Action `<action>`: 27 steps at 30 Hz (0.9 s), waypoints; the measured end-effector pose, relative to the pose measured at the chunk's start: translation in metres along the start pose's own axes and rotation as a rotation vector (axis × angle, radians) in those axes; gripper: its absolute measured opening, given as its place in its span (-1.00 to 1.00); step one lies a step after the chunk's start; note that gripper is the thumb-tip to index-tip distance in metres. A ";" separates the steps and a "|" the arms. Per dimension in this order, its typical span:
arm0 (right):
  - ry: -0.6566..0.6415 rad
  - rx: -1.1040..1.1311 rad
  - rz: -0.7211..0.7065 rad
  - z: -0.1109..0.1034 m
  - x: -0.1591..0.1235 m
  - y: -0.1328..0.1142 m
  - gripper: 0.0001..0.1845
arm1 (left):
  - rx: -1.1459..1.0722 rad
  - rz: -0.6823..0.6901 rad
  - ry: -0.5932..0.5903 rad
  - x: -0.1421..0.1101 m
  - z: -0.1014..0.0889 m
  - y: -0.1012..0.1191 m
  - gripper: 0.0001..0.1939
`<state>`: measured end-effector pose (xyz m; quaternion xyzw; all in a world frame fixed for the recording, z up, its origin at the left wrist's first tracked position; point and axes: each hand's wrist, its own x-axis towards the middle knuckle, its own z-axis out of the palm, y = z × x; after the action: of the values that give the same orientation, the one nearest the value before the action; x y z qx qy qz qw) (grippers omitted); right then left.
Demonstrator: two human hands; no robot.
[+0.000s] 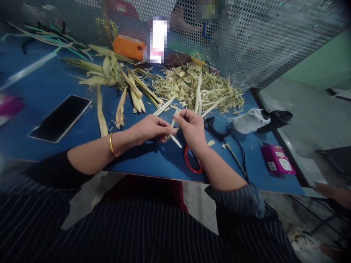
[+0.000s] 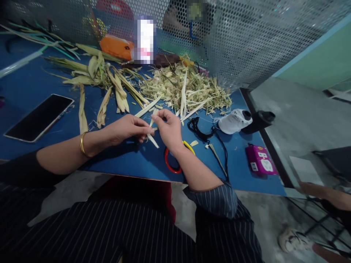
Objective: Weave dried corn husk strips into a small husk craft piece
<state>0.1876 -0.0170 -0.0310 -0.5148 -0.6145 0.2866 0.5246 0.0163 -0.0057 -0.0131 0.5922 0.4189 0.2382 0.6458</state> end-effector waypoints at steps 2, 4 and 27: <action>0.118 -0.169 -0.179 -0.008 0.001 -0.006 -0.87 | -0.103 -0.017 0.019 0.000 -0.002 0.001 -0.68; 0.244 -0.324 -0.355 -0.016 -0.002 -0.014 -0.84 | -0.215 -0.010 0.052 0.001 -0.006 0.004 -0.65; -0.337 -0.351 -0.259 0.002 -0.018 -0.021 -0.66 | -0.490 0.082 0.282 0.008 -0.005 0.002 -0.72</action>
<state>0.1770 -0.0394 -0.0195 -0.4599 -0.7942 0.1878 0.3501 0.0170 0.0042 -0.0129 0.3959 0.4101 0.4383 0.6949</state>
